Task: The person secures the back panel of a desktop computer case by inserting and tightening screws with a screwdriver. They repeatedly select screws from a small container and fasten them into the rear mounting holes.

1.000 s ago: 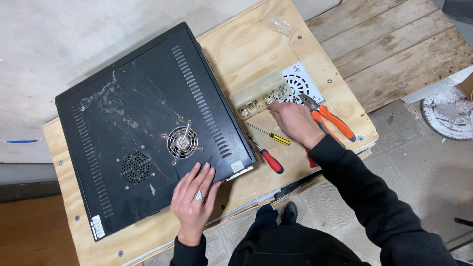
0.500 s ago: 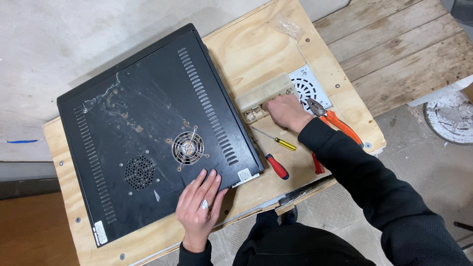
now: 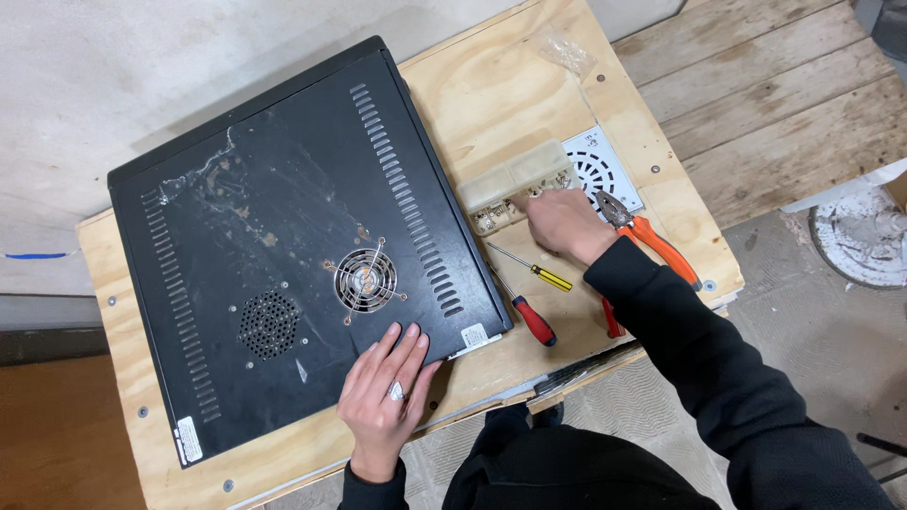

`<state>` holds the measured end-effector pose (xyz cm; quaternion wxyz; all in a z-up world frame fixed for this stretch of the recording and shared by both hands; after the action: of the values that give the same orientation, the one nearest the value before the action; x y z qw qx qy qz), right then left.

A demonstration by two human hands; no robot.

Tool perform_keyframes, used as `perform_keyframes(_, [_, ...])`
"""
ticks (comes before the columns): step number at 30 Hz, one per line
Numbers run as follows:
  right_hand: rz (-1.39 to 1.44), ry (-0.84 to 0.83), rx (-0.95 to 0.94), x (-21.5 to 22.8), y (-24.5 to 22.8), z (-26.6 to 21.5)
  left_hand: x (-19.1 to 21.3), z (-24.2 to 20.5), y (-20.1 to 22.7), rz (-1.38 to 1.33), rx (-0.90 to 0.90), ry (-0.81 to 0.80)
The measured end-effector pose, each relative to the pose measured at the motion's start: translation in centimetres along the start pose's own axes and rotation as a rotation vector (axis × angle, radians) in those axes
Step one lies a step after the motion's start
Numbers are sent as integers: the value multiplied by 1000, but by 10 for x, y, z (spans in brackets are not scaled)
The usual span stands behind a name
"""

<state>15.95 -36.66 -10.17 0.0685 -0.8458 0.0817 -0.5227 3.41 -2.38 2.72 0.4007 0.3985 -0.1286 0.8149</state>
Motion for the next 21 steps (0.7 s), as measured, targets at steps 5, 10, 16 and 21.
perform_keyframes(5, [28,-109,-50,0,-5,-7,0,0,0,3,-3,2])
perform_keyframes(10, [75,-82,-30,-1,-4,-10,0,0,0,1,6,-1])
perform_keyframes(16, [129,250,120,-1,-4,-15,0,1,-1,-15,6,5])
perform_keyframes(21, [197,184,142,-9,-14,-14,2,4,0,-17,0,11])
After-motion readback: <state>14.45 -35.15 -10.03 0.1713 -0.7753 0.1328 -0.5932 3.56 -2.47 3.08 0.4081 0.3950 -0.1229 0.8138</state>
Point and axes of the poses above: each hand's wrist, its own z-axis towards the middle knuckle, its own x-axis out of the back of the hand, y = z × x, the point moved 5 cm from there along z, towards the middle knuckle, and after that the axes turned 7 degrees about z, right-handed, at the moved point
